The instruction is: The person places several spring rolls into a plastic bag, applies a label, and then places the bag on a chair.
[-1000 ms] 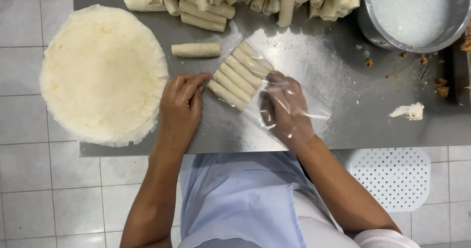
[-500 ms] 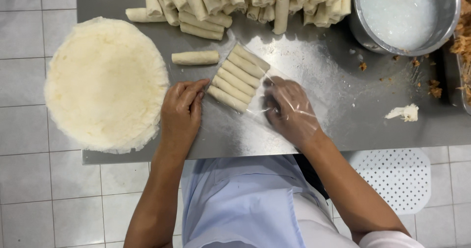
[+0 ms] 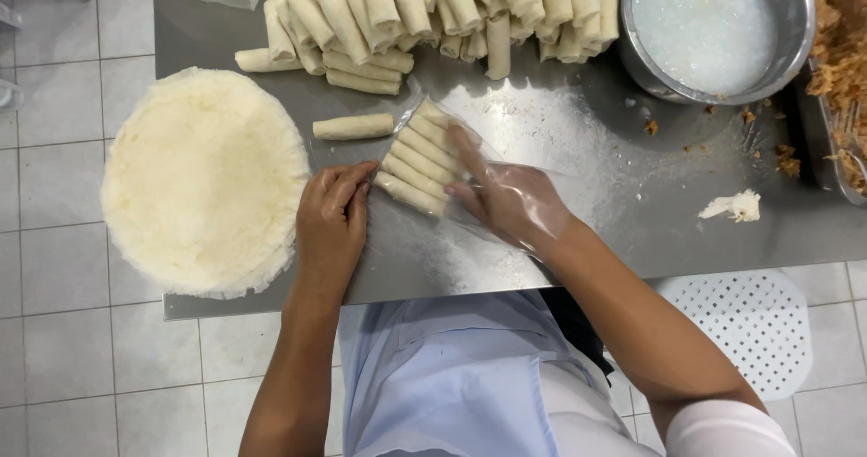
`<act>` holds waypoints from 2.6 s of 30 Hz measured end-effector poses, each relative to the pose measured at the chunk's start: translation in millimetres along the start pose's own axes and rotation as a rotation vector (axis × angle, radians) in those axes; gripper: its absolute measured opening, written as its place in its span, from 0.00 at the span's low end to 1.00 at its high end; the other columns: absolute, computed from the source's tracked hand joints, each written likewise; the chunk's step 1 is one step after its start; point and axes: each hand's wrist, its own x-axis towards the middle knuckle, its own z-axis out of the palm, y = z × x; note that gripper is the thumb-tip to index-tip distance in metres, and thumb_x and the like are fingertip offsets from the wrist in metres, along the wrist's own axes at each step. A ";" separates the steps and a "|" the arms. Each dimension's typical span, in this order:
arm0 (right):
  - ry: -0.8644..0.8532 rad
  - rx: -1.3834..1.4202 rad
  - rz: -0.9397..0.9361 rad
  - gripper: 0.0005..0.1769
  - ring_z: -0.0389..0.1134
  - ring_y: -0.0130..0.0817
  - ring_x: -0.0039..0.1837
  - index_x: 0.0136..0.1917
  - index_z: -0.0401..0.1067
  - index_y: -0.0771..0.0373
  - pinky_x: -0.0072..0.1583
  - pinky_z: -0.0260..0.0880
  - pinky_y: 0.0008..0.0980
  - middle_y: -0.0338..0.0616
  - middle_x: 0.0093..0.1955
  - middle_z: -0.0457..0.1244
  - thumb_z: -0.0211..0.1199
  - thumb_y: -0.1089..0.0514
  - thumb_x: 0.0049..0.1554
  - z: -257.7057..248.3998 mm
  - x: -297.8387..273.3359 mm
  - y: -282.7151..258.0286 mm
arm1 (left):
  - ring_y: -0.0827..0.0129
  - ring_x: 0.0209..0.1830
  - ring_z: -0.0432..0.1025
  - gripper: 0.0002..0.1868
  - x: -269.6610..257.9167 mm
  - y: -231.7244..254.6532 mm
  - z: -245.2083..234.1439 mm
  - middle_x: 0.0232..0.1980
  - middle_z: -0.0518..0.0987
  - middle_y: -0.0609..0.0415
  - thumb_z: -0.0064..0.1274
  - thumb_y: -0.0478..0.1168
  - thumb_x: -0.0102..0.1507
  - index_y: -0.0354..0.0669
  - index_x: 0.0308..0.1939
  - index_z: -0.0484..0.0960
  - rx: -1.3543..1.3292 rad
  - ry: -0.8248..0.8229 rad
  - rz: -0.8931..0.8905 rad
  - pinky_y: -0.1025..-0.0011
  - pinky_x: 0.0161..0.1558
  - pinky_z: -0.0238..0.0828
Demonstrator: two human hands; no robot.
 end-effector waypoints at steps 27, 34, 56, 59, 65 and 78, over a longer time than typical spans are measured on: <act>0.548 -0.473 -0.461 0.12 0.70 0.37 0.47 0.30 0.72 0.56 0.37 0.71 0.30 0.44 0.50 0.68 0.63 0.56 0.55 -127.4 -107.3 -31.4 | 0.70 0.33 0.70 0.07 18.3 69.7 -23.3 0.37 0.76 0.55 0.45 0.27 0.62 0.42 0.40 0.74 -0.166 0.017 0.225 0.76 0.32 0.66; 0.426 -0.391 -0.408 0.10 0.69 0.35 0.46 0.34 0.71 0.56 0.33 0.68 0.33 0.37 0.49 0.67 0.57 0.53 0.56 -120.6 -119.5 -28.4 | 0.71 0.30 0.71 0.03 35.7 82.4 -33.8 0.31 0.75 0.58 0.44 0.31 0.61 0.42 0.36 0.71 -0.140 -0.280 0.117 0.73 0.28 0.64; -0.297 1.156 -0.062 0.30 0.66 0.32 0.19 0.67 0.55 0.68 0.18 0.60 0.18 0.54 0.22 0.66 0.39 0.70 0.50 22.5 -140.5 77.5 | 0.67 0.43 0.71 0.13 -2.2 11.4 2.1 0.38 0.74 0.59 0.54 0.42 0.59 0.50 0.48 0.77 0.085 -0.299 0.035 0.67 0.47 0.66; -0.102 0.913 -0.045 0.31 0.65 0.30 0.18 0.65 0.60 0.64 0.18 0.62 0.21 0.49 0.21 0.66 0.41 0.72 0.47 23.8 -135.5 82.3 | 0.69 0.41 0.71 0.10 -2.0 14.0 2.3 0.37 0.75 0.61 0.54 0.41 0.60 0.51 0.45 0.78 0.098 -0.251 0.043 0.69 0.44 0.67; 0.651 -0.126 -0.329 0.16 0.67 0.28 0.36 0.51 0.75 0.46 0.46 0.69 0.28 0.33 0.33 0.66 0.62 0.57 0.49 51.5 -118.0 78.8 | 0.68 0.40 0.72 0.09 -2.9 13.8 5.5 0.37 0.76 0.60 0.55 0.39 0.59 0.51 0.44 0.79 0.064 -0.196 0.089 0.68 0.42 0.69; 0.597 0.084 -0.560 0.06 0.69 0.46 0.48 0.47 0.69 0.60 0.50 0.71 0.45 0.47 0.43 0.65 0.54 0.64 0.54 46.0 -54.5 54.5 | 0.71 0.37 0.73 0.07 -5.4 14.1 8.8 0.31 0.78 0.62 0.55 0.36 0.59 0.50 0.40 0.81 0.058 -0.131 0.107 0.71 0.42 0.68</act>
